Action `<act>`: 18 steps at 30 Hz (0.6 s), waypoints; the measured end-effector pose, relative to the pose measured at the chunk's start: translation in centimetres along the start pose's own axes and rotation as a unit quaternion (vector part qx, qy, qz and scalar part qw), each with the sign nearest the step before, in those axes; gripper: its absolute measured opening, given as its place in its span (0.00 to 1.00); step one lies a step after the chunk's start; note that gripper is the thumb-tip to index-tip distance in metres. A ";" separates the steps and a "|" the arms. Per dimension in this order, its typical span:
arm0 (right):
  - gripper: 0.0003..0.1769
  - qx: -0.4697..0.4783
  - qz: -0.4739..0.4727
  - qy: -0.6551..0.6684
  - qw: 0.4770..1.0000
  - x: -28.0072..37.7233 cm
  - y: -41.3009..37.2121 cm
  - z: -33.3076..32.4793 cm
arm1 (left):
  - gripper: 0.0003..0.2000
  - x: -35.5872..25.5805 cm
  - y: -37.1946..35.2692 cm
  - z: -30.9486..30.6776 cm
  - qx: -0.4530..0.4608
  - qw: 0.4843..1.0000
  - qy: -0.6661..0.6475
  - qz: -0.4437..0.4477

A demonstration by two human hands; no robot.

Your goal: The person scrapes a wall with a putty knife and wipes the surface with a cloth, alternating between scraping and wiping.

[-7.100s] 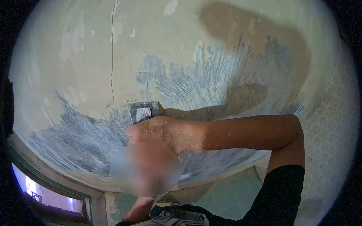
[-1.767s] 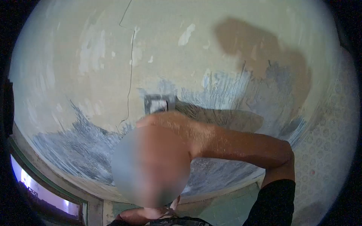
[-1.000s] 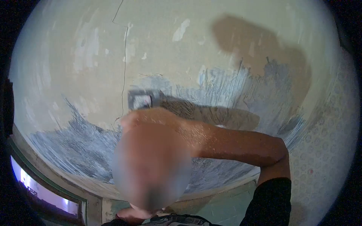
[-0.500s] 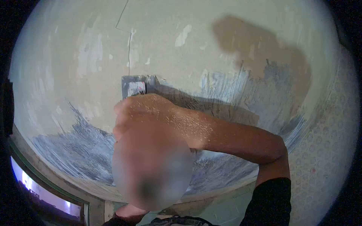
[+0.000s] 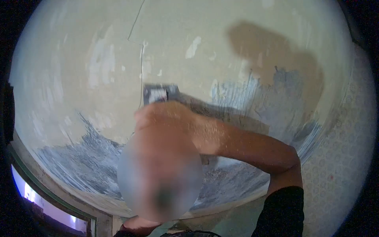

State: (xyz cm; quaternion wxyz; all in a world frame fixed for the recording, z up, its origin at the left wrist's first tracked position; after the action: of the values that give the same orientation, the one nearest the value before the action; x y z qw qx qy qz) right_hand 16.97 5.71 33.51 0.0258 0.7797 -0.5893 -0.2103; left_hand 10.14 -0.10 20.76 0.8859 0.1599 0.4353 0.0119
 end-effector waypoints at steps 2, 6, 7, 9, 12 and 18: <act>0.15 0.001 0.012 -0.035 0.999 -0.5 0.9 -1.7 | 0.18 0.0 0.4 0.0 0.008 0.999 -0.036 0.008; 0.15 -0.017 0.009 0.018 1.000 0.9 -1.1 0.7 | 0.09 0.1 -1.0 -0.1 0.056 0.957 0.248 0.142; 0.15 0.003 0.002 0.016 1.000 0.5 -1.1 0.8 | 0.10 0.6 -1.1 -0.5 0.051 0.967 0.218 0.123; 0.15 0.000 -0.004 -0.005 1.000 -0.5 0.1 -0.8 | 0.11 1.9 -1.7 -1.3 0.034 0.985 0.154 0.072; 0.15 0.001 0.008 -0.002 1.000 0.1 -0.4 -0.5 | 0.12 4.0 -3.1 -1.8 0.006 0.999 0.046 -0.024; 0.15 -0.018 -0.013 0.023 1.000 0.0 -0.2 -1.1 | 0.06 2.2 -0.9 0.3 -0.056 0.993 0.019 0.101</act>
State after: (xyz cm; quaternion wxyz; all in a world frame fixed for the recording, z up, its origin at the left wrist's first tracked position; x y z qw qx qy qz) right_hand 17.50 5.55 34.48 0.0502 0.7911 -0.5748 -0.2033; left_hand 11.65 -0.72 18.95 0.8792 0.1524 0.4327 0.1285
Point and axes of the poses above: each hand's wrist, its own y-axis towards the middle knuckle, its own z-axis out of the palm, x = y × z, the point moved 4 cm from there along y, towards the middle knuckle, and after that the axes turned 5 degrees about y, right-handed, at the moved point
